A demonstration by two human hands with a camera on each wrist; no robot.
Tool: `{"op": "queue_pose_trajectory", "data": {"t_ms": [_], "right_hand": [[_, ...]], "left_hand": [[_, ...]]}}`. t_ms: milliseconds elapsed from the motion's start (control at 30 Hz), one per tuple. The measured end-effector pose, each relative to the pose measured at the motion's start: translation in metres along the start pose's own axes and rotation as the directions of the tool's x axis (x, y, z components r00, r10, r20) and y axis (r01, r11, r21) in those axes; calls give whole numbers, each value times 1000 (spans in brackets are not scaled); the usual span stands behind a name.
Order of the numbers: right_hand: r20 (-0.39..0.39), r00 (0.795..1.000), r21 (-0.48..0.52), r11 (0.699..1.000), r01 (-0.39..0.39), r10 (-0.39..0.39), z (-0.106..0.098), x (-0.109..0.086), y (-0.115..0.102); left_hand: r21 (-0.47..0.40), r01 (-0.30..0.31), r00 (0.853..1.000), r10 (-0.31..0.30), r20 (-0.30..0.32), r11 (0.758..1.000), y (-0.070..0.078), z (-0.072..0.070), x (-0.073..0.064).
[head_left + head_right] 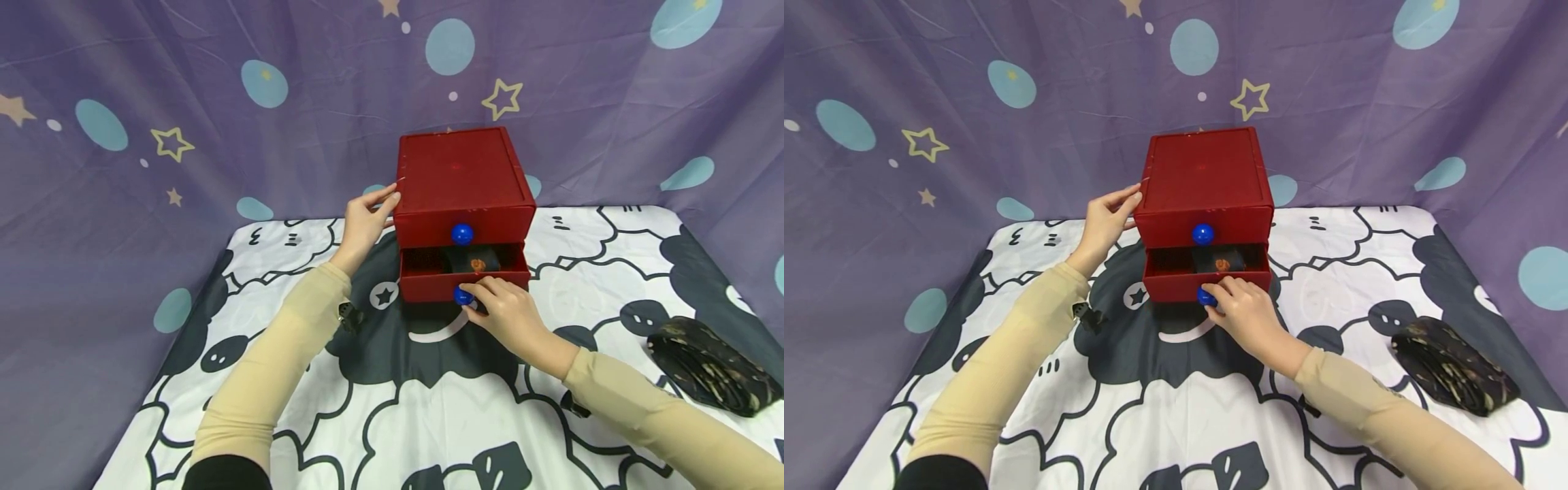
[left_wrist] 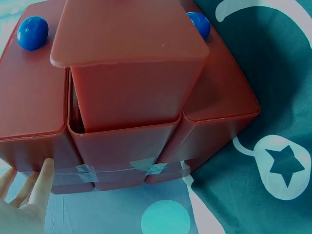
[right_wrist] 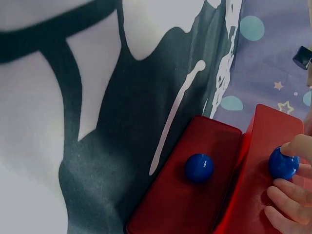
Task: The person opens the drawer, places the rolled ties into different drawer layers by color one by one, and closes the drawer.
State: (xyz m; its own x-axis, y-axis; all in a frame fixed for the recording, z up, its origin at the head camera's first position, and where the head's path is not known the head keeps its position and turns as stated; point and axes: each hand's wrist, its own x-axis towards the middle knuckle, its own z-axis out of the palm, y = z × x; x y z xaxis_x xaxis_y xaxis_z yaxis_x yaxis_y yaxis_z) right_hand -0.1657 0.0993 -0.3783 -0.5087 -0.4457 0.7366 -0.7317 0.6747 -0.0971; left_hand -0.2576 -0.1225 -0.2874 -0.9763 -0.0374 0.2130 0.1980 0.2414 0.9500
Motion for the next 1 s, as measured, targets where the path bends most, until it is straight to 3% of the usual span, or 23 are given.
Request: {"op": "queue_pose_trajectory", "data": {"t_ms": [1000], "right_hand": [[3,997,4,997,-71,71,12,15,17]], "left_hand": [[-1,-7,1000,6,-6,1000,-1,0,0]]}}
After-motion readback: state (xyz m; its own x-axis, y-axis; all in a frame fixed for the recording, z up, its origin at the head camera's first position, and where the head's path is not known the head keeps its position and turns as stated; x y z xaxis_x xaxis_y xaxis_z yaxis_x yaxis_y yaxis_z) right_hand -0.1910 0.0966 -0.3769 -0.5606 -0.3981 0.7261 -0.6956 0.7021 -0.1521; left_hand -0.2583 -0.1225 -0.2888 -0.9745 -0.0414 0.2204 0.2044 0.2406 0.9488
